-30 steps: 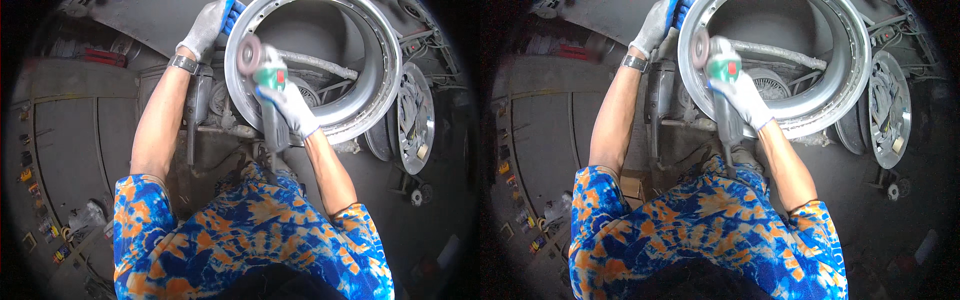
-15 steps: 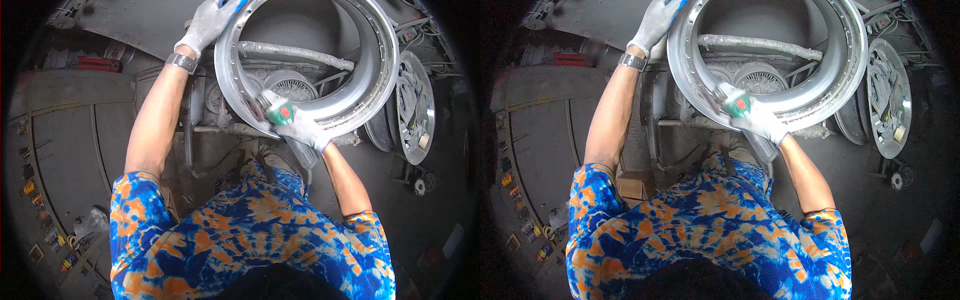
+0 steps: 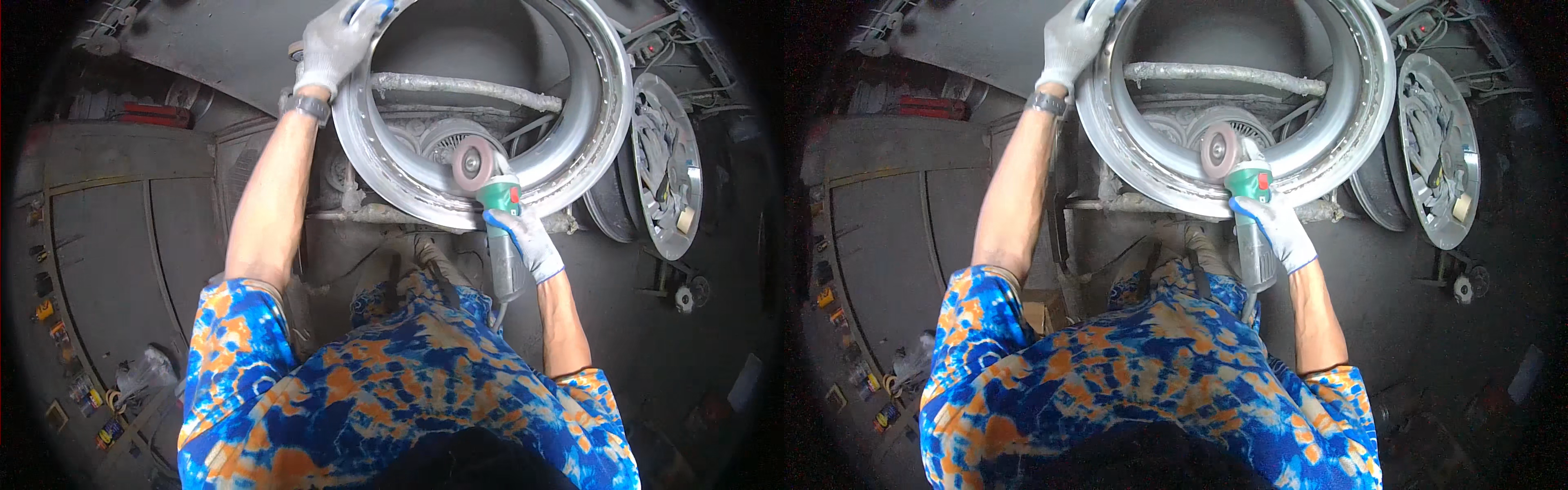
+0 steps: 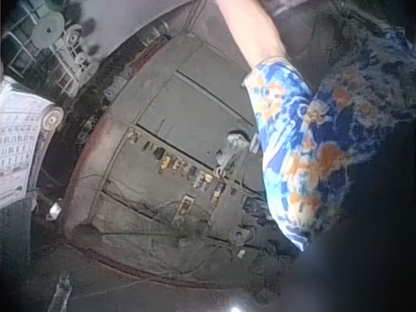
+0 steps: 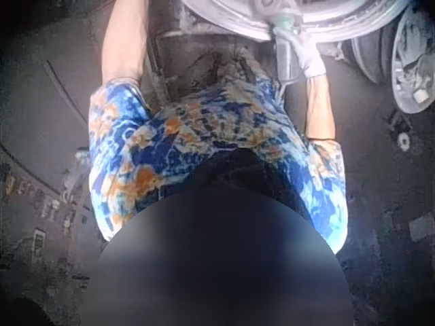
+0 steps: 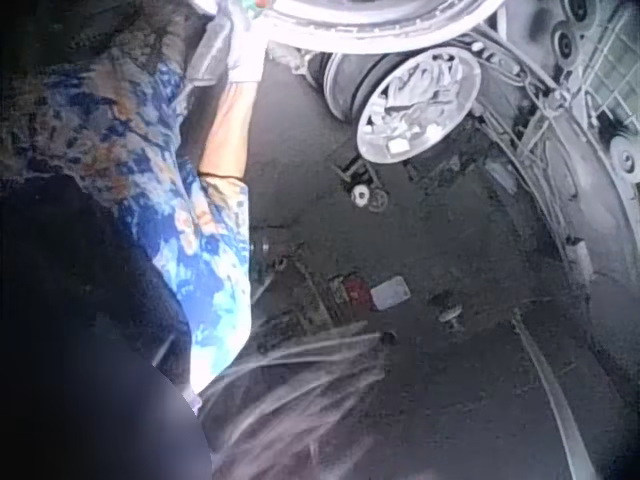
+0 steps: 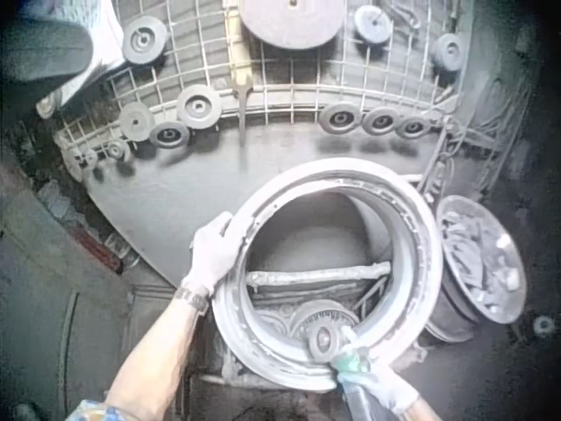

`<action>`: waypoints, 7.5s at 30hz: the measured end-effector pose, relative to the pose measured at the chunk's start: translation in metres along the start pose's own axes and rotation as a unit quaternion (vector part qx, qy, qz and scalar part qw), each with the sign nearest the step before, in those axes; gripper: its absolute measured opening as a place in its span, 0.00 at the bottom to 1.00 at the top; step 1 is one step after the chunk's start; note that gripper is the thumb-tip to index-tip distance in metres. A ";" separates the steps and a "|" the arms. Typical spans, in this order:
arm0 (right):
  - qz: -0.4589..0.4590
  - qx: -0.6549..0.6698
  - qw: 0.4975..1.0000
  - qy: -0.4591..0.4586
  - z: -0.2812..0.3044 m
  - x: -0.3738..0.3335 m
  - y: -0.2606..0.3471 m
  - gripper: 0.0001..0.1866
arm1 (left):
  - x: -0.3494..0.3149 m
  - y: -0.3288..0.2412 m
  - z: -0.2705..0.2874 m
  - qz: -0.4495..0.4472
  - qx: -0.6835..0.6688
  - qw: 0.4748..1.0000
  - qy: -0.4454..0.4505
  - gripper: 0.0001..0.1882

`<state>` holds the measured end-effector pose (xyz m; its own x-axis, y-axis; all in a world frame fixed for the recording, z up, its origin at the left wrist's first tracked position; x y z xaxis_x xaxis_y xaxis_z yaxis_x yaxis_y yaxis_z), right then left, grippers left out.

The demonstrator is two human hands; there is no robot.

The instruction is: Grinding the inner surface of a metal wheel rim using a handheld angle grinder.

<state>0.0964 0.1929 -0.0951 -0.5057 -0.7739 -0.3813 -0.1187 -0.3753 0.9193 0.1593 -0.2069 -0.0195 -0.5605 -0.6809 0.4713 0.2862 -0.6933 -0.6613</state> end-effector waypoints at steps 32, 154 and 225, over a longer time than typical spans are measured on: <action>0.079 -0.045 0.988 0.121 -0.102 0.107 0.097 0.23 | -0.105 0.042 -0.004 0.253 -0.562 0.780 0.112 0.28; -0.001 -0.235 0.951 0.199 -0.071 0.078 0.057 0.30 | -0.107 0.062 -0.008 0.131 -0.356 0.917 0.122 0.26; 0.097 -0.018 0.992 0.074 -0.108 0.116 0.094 0.18 | -0.094 0.037 0.002 0.158 -0.395 0.889 0.171 0.20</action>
<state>0.1190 0.0126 -0.0631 -0.3840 -0.8989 -0.2109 0.0011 -0.2289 0.9735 0.2247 -0.1690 -0.0873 -0.7914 -0.6067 0.0745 -0.0883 -0.0071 -0.9961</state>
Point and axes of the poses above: each hand's wrist, its own x-axis towards the middle knuckle, its own z-axis out of the back of the hand, y = z × x, the point moved 3 cm from there along x, towards the middle knuckle, and after that the axes turned 6 degrees about z, right-handed, at the moved point
